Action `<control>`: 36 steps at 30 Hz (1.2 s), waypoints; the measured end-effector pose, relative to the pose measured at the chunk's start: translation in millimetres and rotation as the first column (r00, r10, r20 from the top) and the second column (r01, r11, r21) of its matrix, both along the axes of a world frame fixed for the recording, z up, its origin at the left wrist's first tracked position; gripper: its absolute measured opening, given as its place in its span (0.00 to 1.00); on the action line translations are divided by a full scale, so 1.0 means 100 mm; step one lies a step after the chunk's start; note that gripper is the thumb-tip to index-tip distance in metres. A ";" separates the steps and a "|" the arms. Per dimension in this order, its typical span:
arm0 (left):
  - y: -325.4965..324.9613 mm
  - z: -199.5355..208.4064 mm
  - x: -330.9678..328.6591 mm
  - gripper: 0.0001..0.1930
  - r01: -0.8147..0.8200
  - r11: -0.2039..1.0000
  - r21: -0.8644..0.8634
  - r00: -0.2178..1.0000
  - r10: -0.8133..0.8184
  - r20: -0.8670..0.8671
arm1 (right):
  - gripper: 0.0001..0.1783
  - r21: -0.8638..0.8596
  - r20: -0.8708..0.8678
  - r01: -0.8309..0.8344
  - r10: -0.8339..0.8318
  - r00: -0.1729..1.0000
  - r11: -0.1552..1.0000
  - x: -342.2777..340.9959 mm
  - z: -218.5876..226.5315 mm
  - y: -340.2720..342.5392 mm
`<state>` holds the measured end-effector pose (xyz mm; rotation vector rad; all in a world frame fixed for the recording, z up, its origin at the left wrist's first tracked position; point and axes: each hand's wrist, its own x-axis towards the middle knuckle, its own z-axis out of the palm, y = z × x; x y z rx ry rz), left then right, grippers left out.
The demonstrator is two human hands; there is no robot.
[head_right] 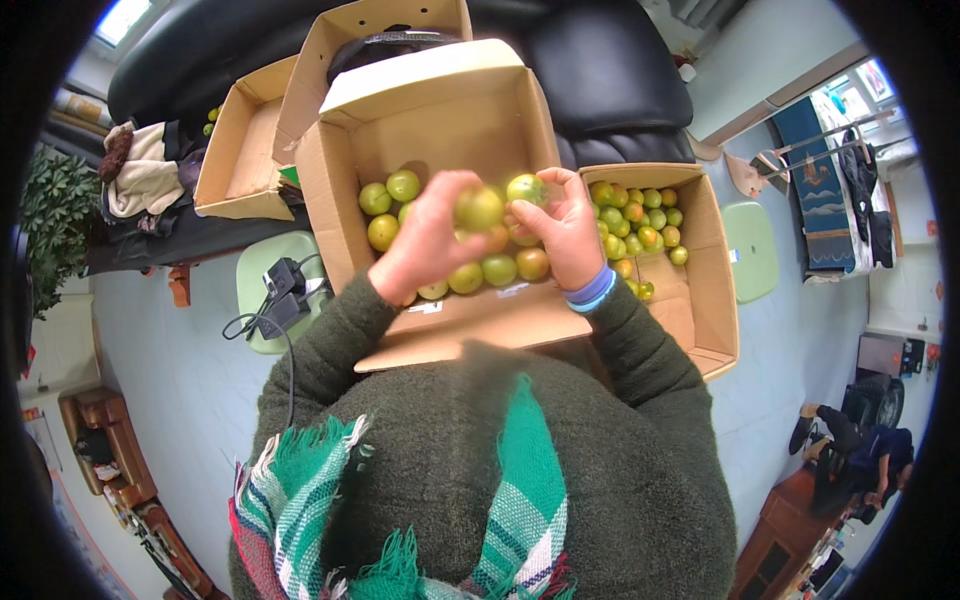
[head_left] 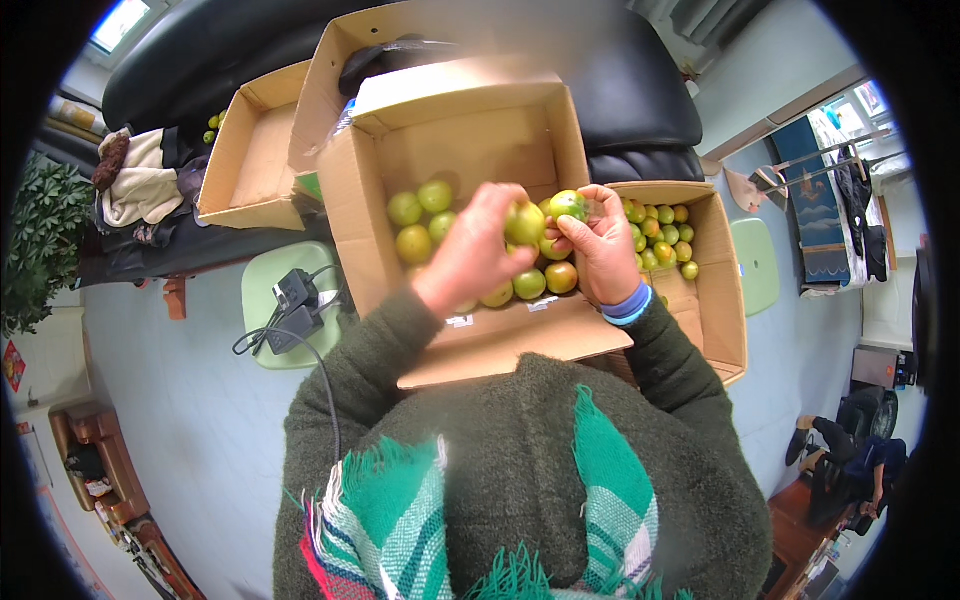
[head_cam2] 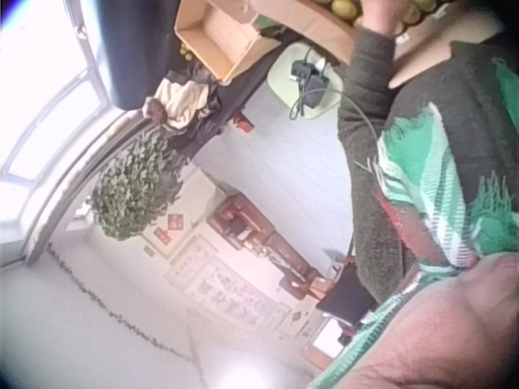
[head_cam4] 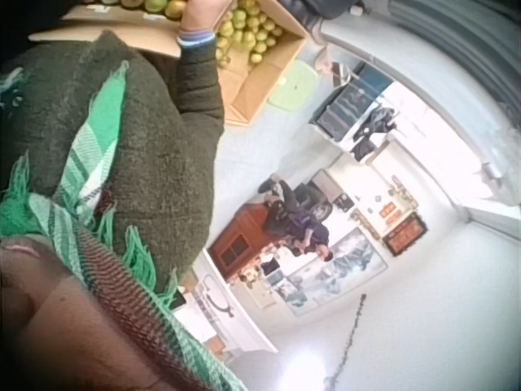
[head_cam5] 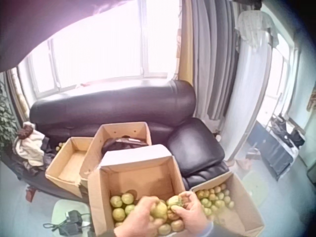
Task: The person transfers green and yellow round fruits from one cardboard box to another, arranging them by hand. The person places the fruits one by one into the receiving box, filling it gradually.
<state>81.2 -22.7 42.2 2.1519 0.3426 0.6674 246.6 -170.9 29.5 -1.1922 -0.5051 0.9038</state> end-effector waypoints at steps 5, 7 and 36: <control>0.51 -0.14 0.07 0.30 -0.078 0.939 0.335 0.985 0.125 -0.122 | 0.26 0.079 0.036 0.012 -0.015 0.999 0.997 -0.03 0.01 -0.01; 0.60 -0.20 0.08 0.29 -0.056 0.934 0.353 0.973 0.131 -0.189 | 0.27 0.043 0.056 -0.008 0.006 0.998 0.999 -0.06 0.02 -0.03; 0.66 -0.41 0.02 0.27 -0.047 0.934 0.355 0.971 0.126 -0.205 | 0.21 -0.343 0.906 -0.002 0.332 0.262 0.939 0.24 -0.28 0.98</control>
